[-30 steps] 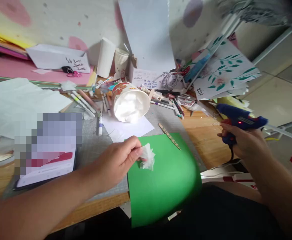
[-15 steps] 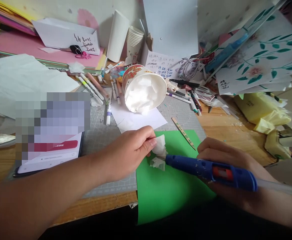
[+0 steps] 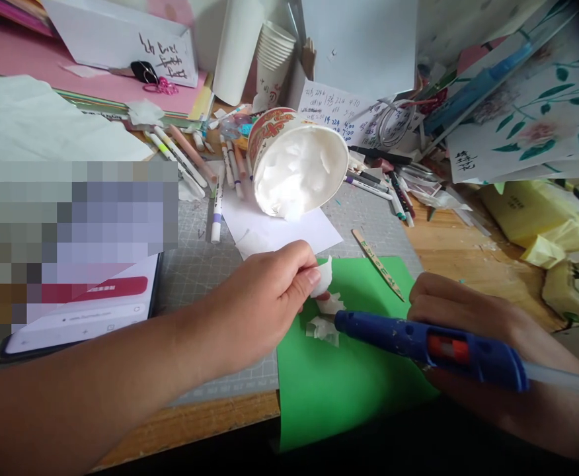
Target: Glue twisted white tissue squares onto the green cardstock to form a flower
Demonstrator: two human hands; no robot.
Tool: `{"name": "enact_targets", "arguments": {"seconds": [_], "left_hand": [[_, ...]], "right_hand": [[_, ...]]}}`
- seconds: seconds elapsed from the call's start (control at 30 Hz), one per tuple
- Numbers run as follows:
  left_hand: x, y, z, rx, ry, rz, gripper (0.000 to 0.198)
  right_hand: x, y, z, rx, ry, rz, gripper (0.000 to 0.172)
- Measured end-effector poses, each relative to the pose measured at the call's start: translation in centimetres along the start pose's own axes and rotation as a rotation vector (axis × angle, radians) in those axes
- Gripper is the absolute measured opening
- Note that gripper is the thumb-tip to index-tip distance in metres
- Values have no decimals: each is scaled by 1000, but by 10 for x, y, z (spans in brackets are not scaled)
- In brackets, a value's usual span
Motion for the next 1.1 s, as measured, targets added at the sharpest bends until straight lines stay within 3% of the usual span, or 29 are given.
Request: {"name": "enact_targets", "arguments": {"seconds": [0.33,0.7,0.93,1.1], "left_hand": [[0,0,2,20,-6,17,27],[0,0,2,23,6,31,27],[0,-1,3,24,2,34,28],[0,-1,2,25,-5,31,27]], "right_hand": [[0,-11,4,44,-67,23,12],[4,-3,-3,52,83,-48,8],[7,-6,1,77,4,-58,20],[3,-5,4,43,-35,21,26]]}}
Point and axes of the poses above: each hand's wrist, its own y-axis towards the middle knuckle, its own x-axis out of the palm, z = x × y, the point moved 9 cm from there along y, towards the middle knuckle, and after that the axes turned 1 degree about z, right-handed, at the moved point
